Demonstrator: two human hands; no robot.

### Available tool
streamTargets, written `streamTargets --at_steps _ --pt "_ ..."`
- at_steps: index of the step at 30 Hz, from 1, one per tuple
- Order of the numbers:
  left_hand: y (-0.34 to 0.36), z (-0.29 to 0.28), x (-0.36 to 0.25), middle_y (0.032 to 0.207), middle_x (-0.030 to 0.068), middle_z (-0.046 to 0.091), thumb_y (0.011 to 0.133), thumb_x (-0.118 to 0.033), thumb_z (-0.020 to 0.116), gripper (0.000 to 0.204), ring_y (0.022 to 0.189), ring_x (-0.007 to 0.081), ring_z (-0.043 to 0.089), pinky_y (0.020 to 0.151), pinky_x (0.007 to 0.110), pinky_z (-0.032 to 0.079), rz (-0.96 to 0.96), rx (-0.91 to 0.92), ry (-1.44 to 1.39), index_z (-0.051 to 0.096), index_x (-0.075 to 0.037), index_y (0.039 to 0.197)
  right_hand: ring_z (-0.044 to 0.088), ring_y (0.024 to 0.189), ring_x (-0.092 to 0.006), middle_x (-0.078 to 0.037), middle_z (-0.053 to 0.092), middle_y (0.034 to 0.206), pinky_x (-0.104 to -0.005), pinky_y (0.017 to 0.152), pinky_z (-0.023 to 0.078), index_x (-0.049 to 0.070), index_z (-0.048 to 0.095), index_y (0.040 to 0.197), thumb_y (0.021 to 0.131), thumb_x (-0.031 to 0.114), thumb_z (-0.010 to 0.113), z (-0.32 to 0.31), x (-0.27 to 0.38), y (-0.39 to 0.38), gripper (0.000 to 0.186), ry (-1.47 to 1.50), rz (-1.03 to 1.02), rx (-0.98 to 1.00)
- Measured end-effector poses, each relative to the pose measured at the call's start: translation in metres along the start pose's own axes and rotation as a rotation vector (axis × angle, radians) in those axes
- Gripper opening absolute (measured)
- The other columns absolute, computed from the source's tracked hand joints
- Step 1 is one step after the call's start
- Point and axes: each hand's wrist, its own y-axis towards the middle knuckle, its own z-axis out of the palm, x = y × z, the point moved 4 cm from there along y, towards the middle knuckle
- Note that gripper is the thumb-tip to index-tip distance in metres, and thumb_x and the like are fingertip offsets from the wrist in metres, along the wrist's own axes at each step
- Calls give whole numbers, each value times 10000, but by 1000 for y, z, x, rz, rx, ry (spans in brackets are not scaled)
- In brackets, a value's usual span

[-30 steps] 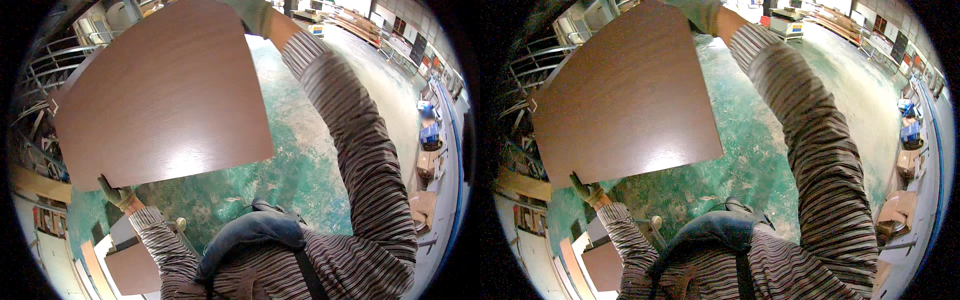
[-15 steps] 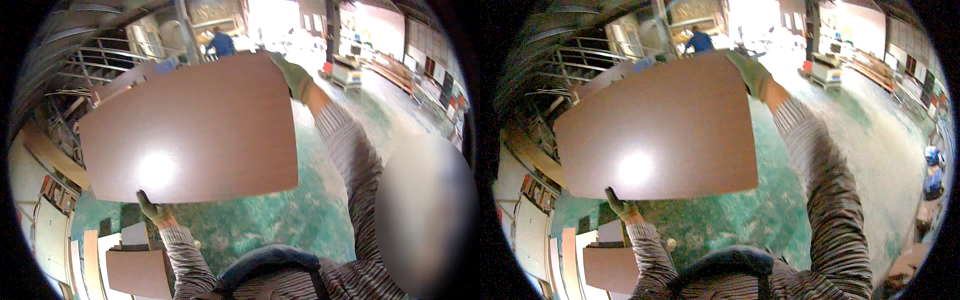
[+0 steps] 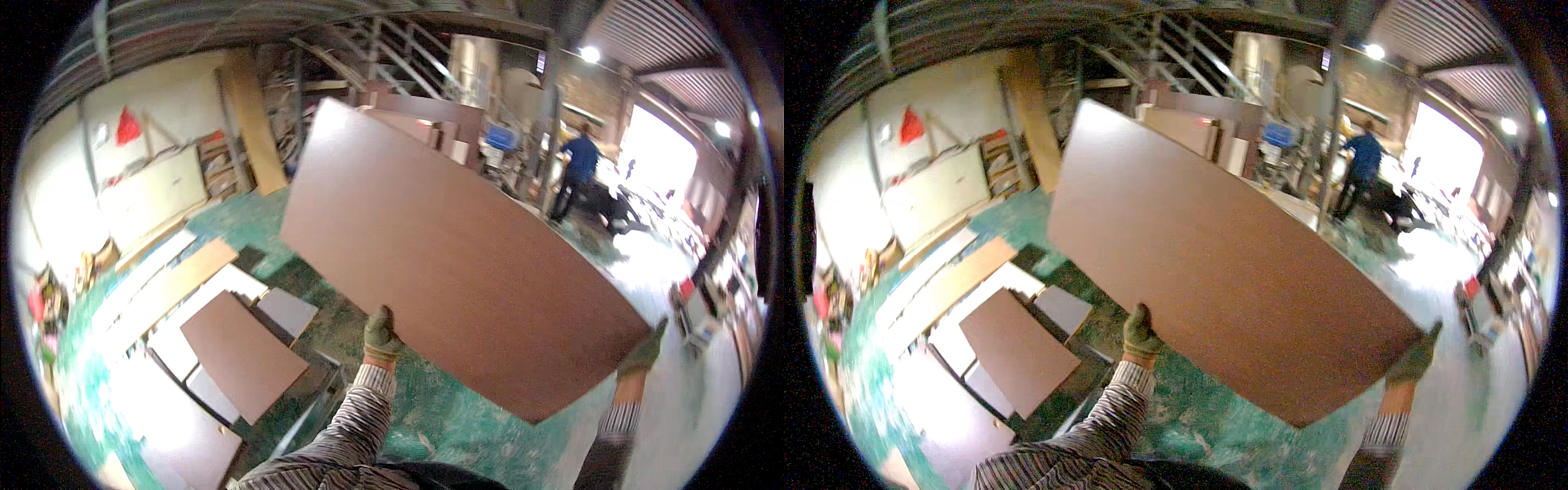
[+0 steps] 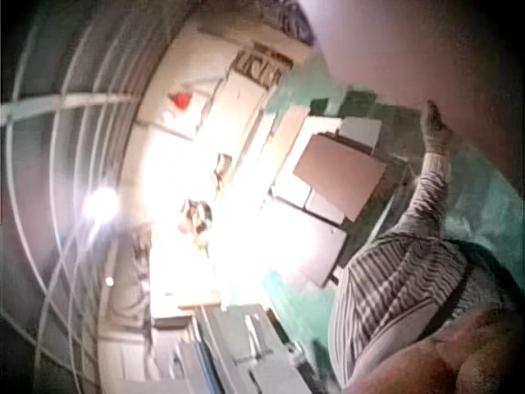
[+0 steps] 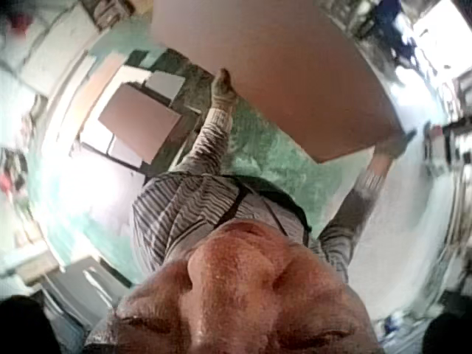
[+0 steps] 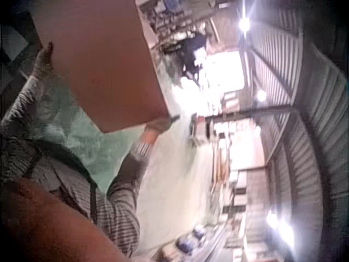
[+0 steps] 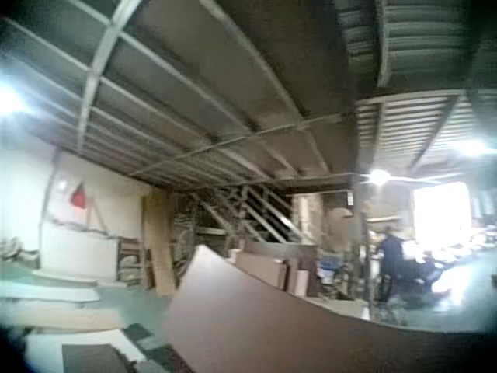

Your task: The person uses a drill press to create holes in rectangular brown wood panels. They repeatedly position the panels under the drill, operate the machine, and then move the finished pieces to a nearby table. The person handles the panels with gloved hands throughout the process.

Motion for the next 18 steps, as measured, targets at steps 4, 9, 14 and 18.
streamTargets --at_steps 4,9,14,18 --pt "7 -8 -2 1431 120 574 941 -281 726 537 1282 329 560 1062 524 485 -64 -14 9 562 -57 1400 498 1324 -441 -240 548 1433 -579 1146 337 -96 565 1340 967 698 448 -59 -20 13 886 -218 75 -167" --pt "15 24 -18 1453 114 554 932 -326 742 655 1314 324 539 1079 509 476 -115 -89 137 477 -80 1479 559 1226 -375 -200 572 1376 -566 1175 305 -30 554 1368 976 648 464 -124 -54 14 789 -160 111 -264" --pt "40 3 -18 1475 132 531 972 -577 553 730 1355 330 496 1118 490 432 -53 -539 198 449 -74 1492 632 908 -312 -64 669 903 -617 1123 354 40 678 1047 1031 447 491 -156 -57 -36 449 -237 -207 363" --pt "68 -59 11 1456 128 550 959 -682 452 789 1325 351 519 1127 479 411 -128 -203 -84 456 -99 1491 639 1087 -328 -134 705 1152 -602 1115 388 56 725 1075 1041 334 522 -187 -78 -92 346 -56 -17 300"
